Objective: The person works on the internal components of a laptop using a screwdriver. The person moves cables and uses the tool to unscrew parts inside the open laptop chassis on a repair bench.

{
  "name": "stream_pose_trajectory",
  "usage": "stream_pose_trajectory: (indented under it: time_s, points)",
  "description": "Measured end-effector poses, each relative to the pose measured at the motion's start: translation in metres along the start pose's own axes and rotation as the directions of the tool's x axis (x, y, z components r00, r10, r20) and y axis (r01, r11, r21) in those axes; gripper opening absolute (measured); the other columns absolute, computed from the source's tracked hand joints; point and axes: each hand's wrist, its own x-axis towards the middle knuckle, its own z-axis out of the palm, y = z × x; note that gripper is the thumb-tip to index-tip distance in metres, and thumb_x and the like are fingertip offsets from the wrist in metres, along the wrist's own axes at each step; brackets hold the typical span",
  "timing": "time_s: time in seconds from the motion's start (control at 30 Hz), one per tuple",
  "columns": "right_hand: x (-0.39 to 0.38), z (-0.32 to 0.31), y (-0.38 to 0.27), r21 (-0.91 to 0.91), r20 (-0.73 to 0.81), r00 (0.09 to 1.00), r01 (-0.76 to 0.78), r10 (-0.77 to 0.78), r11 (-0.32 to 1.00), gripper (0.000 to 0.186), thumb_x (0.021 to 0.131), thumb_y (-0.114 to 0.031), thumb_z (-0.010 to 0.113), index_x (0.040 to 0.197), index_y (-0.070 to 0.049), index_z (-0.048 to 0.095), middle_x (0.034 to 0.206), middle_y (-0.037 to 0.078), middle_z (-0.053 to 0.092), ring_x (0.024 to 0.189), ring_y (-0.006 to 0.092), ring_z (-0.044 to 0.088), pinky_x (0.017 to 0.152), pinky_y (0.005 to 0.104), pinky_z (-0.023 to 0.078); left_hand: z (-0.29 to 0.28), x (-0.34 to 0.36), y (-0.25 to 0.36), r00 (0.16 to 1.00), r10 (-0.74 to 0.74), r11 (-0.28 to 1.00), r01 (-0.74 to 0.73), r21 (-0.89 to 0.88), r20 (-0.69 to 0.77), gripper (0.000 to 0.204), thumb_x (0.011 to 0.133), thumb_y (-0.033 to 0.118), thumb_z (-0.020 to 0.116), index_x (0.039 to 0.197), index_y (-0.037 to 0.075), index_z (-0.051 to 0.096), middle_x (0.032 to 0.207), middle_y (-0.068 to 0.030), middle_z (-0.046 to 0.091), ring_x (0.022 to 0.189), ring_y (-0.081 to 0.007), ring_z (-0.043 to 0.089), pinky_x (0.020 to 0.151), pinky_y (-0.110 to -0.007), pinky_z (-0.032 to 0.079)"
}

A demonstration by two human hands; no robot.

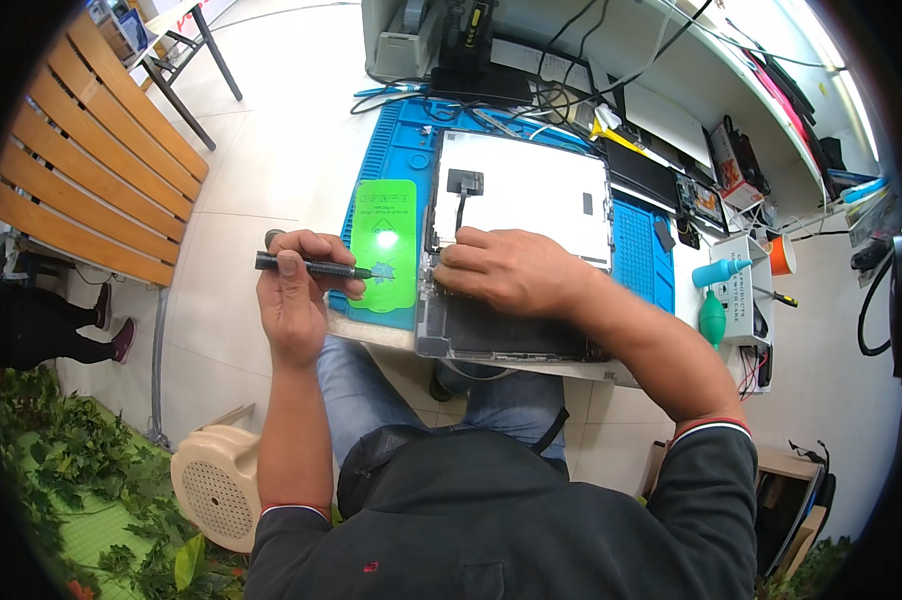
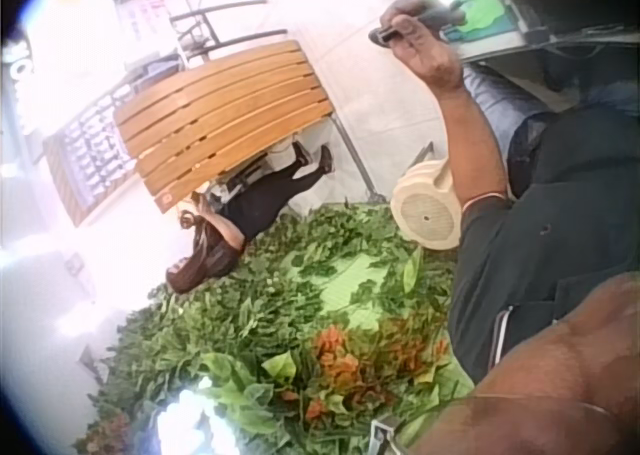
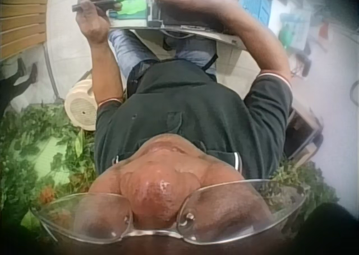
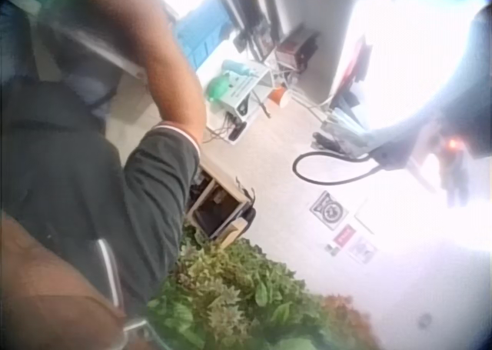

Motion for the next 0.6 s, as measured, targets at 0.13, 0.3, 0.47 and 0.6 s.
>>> stream_pose_trajectory:
  time_s: [0.13,0.3,0.47,0.6]
  points:
    - [0.008,-0.011,0.006,-0.023,0.011,0.997,0.079,-0.079,0.997,0.033,0.100,-0.015,0.064,0.129,-0.004,0.076,0.125,0.008,0.068,0.118,0.0265,0.066,0.094,0.0409,0.063,0.000,0.000,0.000,1.000,0.003,1.000,-0.003,0.004,0.006,0.043,0.125,0.041,0.037,0.125,0.003,0.057,0.108,-0.0190,0.071,0.078,-0.0190,0.074,0.071,-0.031,0.065]
    - [0.017,-0.015,0.012,-0.042,0.019,0.983,0.182,-0.182,0.982,0.029,0.096,-0.014,0.068,0.120,-0.006,0.082,0.123,0.004,0.069,0.117,0.0253,0.066,0.097,0.0398,0.063,0.000,0.000,0.000,1.000,-0.010,1.000,0.011,0.008,-0.009,0.044,0.125,0.042,0.037,0.126,0.002,0.057,0.108,-0.0193,0.071,0.078,-0.0190,0.074,0.071,-0.031,0.065]
    - [0.017,-0.007,0.022,-0.028,-0.063,0.959,0.276,-0.277,0.961,0.033,0.092,-0.015,0.070,0.121,-0.003,0.079,0.121,0.005,0.065,0.111,0.0241,0.066,0.093,0.0369,0.062,0.002,0.000,0.002,1.000,-0.005,1.000,0.005,0.007,-0.003,0.045,0.125,0.043,0.038,0.126,0.002,0.057,0.108,-0.0189,0.071,0.078,-0.0190,0.074,0.071,-0.031,0.065]
    - [0.016,-0.003,0.022,-0.037,-0.074,0.961,0.266,-0.268,0.963,0.032,0.092,-0.015,0.070,0.120,-0.002,0.078,0.120,0.005,0.065,0.107,0.0236,0.065,0.091,0.0366,0.062,0.001,0.000,0.002,1.000,-0.006,1.000,0.006,0.010,0.005,0.045,0.125,0.044,0.039,0.126,0.002,0.057,0.108,-0.0186,0.071,0.078,-0.0189,0.074,0.071,-0.031,0.066]
